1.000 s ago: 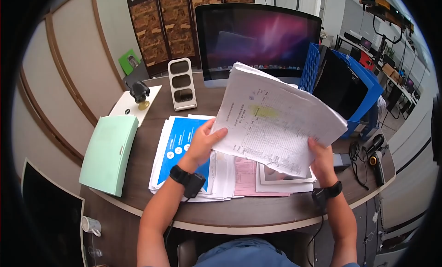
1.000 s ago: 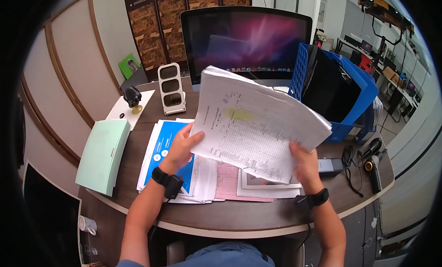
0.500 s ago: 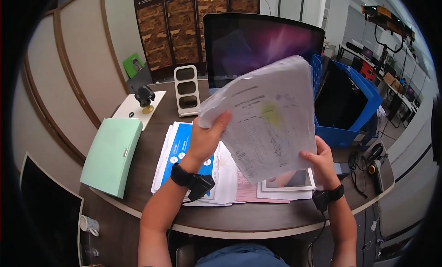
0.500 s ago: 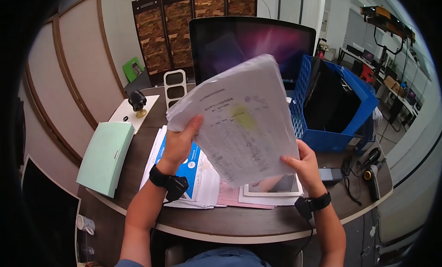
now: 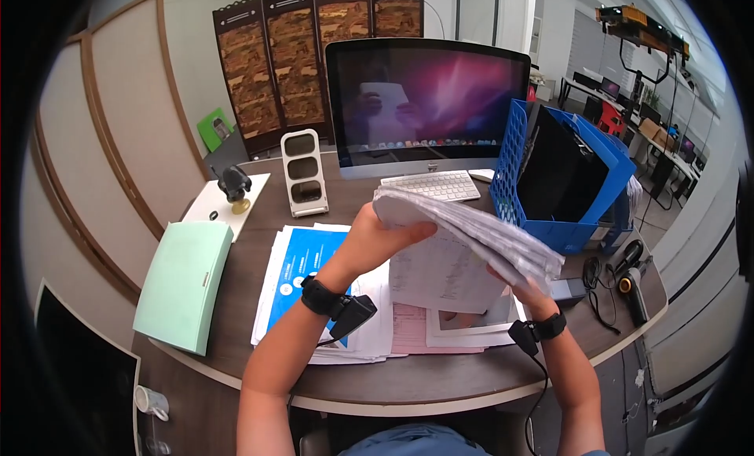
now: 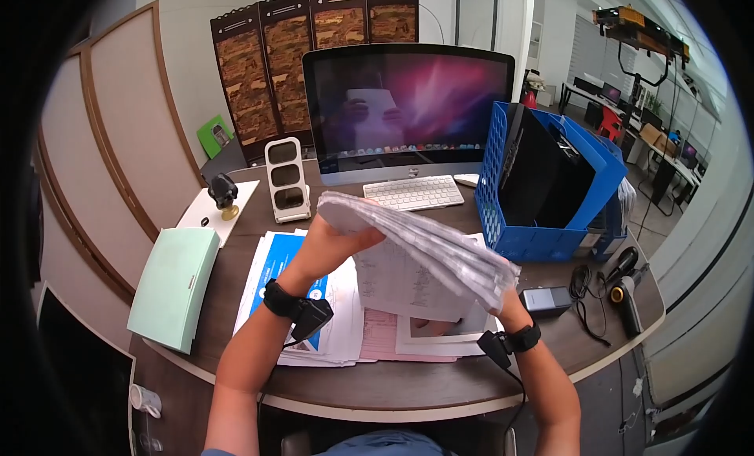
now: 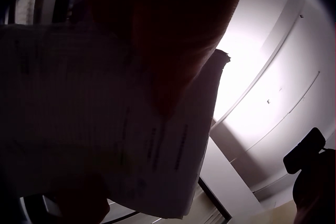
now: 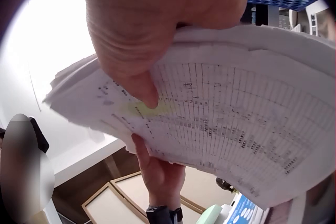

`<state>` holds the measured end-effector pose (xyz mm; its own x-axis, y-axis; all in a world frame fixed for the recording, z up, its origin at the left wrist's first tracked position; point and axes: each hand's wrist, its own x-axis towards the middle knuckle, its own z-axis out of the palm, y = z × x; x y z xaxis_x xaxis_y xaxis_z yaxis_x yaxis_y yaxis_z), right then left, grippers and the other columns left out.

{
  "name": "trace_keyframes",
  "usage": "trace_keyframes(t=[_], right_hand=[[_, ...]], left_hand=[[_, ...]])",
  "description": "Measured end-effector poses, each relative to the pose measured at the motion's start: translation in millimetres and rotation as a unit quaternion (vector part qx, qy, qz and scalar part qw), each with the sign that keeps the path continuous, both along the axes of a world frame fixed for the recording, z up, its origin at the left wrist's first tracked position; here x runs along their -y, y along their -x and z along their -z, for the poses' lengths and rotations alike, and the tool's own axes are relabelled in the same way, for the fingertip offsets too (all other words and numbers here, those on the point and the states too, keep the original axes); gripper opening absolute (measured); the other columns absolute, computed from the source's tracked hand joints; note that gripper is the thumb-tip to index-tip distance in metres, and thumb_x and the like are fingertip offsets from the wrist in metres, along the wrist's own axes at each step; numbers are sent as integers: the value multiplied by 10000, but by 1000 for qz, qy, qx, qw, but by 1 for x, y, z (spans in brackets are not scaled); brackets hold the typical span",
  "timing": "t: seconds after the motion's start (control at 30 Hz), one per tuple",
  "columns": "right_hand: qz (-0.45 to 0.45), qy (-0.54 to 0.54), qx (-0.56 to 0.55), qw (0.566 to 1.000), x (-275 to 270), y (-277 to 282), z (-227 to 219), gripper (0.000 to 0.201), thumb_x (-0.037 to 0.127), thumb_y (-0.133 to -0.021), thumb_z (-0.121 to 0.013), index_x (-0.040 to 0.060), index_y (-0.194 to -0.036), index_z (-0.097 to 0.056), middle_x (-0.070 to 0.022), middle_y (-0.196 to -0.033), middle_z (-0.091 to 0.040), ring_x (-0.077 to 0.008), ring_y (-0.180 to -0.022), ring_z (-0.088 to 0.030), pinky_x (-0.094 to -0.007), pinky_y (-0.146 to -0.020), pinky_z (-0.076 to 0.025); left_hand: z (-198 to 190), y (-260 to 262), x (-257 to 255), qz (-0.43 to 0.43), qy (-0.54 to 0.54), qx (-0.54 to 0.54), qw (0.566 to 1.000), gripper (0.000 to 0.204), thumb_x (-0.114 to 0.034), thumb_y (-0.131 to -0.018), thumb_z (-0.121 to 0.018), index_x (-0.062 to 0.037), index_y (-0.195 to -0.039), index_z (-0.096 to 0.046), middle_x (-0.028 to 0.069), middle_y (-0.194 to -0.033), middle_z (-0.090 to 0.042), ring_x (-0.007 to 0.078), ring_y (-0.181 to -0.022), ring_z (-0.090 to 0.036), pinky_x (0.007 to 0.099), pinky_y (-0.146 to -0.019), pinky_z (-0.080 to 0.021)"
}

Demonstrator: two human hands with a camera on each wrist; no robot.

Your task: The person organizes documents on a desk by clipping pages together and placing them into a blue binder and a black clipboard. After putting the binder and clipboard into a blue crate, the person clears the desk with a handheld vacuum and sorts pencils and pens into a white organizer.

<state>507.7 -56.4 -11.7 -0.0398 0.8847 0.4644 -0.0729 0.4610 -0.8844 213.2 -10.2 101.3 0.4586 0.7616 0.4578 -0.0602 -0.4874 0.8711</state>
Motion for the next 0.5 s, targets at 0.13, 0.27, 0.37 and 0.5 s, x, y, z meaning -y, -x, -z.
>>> trace_keyframes(t=[0.13,0.27,0.37,0.5], right_hand=[[76,-50,98,991,9,25,-47,435,86,-860,-682,19,-1270,-553,-88,-1156,-633,-200,-1047,-593,-326,-893,-484],[50,21,-62,997,15,28,-54,366,44,-871,-648,18,-1227,-565,-86,-1122,-634,-185,-1016,-588,-330,-890,-478],[55,26,-122,991,19,34,-56,309,109,-904,-645,-10,-1183,-584,-77,-1101,-646,-133,-969,-583,-299,-863,-483],[14,69,39,997,24,15,-64,318,142,-895,-668,-17,-1162,-600,-68,-1087,-654,-133,-977,-587,-296,-877,-484]], left_hand=[[-6,-8,-2,17,5,39,999,309,-145,-838,-741,-17,-1102,-644,48,-1023,-671,122,-948,-607,279,-816,-498],[-1,0,-2,25,45,-14,999,303,-150,-860,-714,-11,-1118,-637,43,-1020,-668,120,-947,-600,283,-826,-492],[23,1,-1,13,11,-123,992,347,-247,-906,-644,9,-1140,-627,79,-999,-685,146,-921,-619,302,-832,-488],[45,12,3,-15,50,-104,993,279,-198,-921,-634,7,-1110,-651,61,-974,-684,112,-880,-598,286,-789,-490]])
